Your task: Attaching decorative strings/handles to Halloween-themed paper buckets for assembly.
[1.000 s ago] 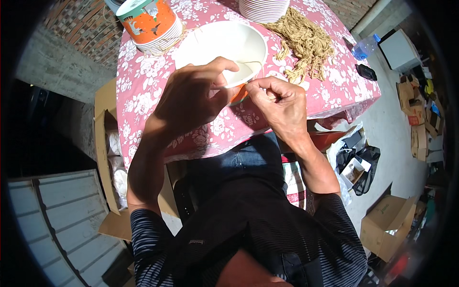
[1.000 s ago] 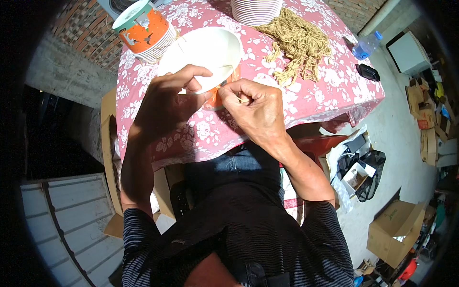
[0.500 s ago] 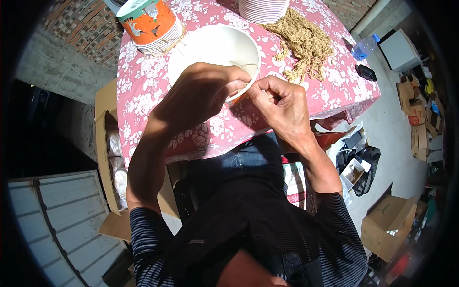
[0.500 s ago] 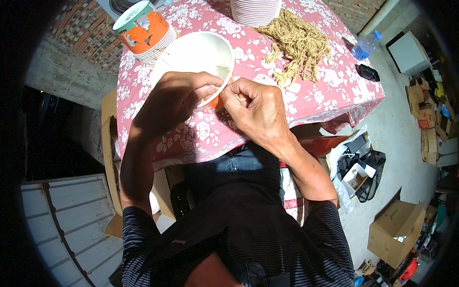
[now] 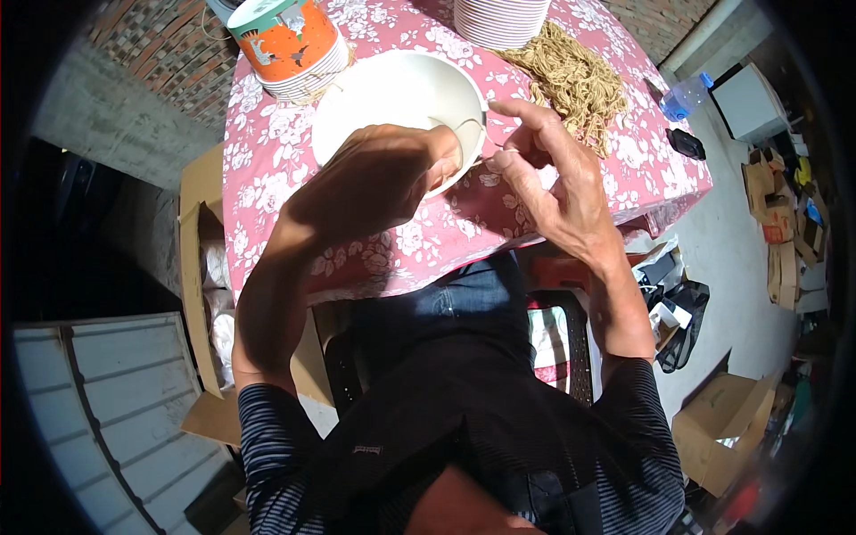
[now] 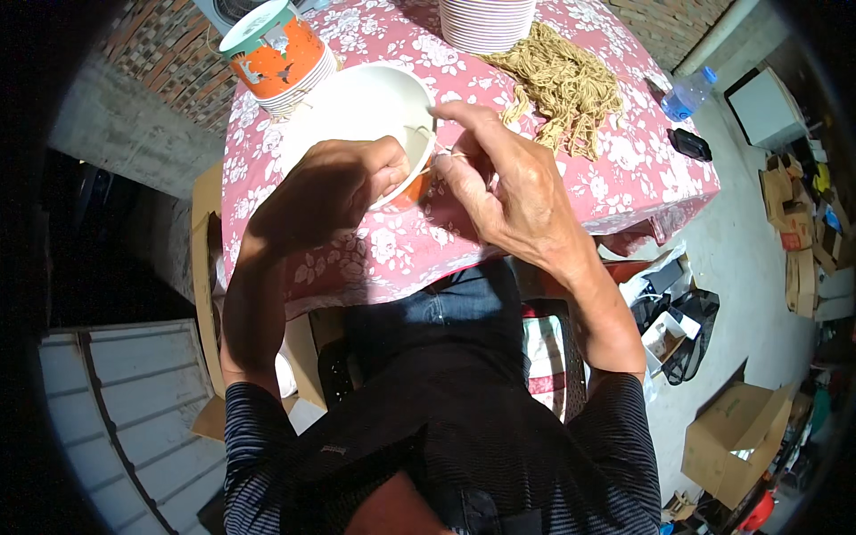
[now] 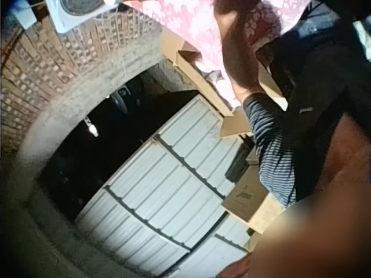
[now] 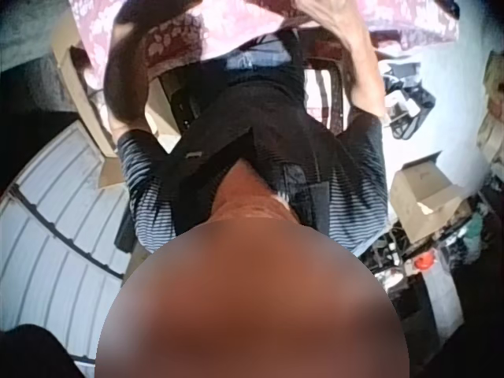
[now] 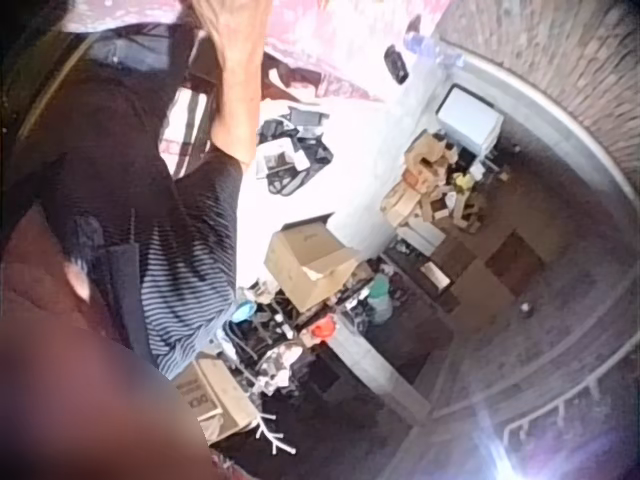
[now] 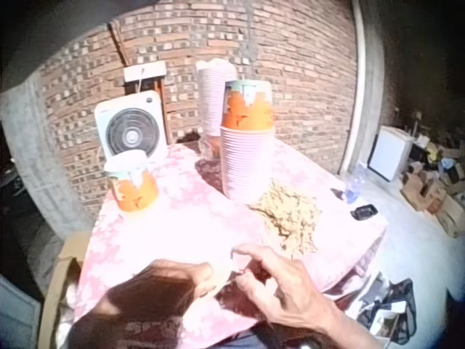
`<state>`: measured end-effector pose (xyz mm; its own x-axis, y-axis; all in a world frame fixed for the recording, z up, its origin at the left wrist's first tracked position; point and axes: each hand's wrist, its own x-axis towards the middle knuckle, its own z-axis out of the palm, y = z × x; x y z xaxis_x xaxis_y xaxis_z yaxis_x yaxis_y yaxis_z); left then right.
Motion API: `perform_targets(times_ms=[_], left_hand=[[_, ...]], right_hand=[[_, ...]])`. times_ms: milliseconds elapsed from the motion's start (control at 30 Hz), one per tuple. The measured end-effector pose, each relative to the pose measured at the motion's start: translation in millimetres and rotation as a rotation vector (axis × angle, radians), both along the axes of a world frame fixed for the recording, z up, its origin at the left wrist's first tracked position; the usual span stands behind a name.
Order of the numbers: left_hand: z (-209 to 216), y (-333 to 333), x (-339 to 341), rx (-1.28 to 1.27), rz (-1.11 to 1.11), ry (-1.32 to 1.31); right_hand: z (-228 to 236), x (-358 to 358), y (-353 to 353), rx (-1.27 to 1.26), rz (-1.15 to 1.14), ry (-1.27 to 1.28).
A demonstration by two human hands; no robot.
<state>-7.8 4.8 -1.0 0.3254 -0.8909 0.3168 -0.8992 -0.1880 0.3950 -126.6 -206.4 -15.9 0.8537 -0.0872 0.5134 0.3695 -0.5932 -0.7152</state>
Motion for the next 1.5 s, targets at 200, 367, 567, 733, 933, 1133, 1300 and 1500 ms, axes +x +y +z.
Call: perform_targets(times_ms=[200, 367, 567, 733, 933, 1133, 1300, 1500], left_hand=[[-0.1, 11.9, 4.8, -0.121, -0.023, 0.028], [7.9, 16.0, 10.5, -0.174, -0.097, 0.131], [14.3, 12.8, -2.7, -0.265, 0.07, 0.377], [5.4, 19.9, -13.7, -0.324, 0.43, 0.247], [-7.6, 6.3, -29.5, -0.407, 0.284, 0.196], [-3.2, 4.9, -37.4, -0.444, 0.306, 0.309], [3.4, 8.9, -34.4, -0.283, 0.314, 0.297], [-4.3, 4.1, -37.2, -0.332, 0.406, 0.242]], right_hand=[[20.6, 10.9, -4.7, -0.403, 0.153, 0.061], [19.6, 13.6, 9.4, -0.131, 0.165, 0.299], [-4.1, 16.0, 21.1, 0.322, 0.18, 0.396], [-11.6, 12.7, 31.0, 0.542, 0.103, 0.366], [-20.1, 13.8, 33.1, 0.5, 0.113, 0.286], [-14.9, 4.7, 34.3, 0.431, 0.132, 0.284], [-10.1, 3.0, 37.8, 0.405, 0.126, 0.272], [-16.3, 4.9, 39.7, 0.436, 0.129, 0.258]])
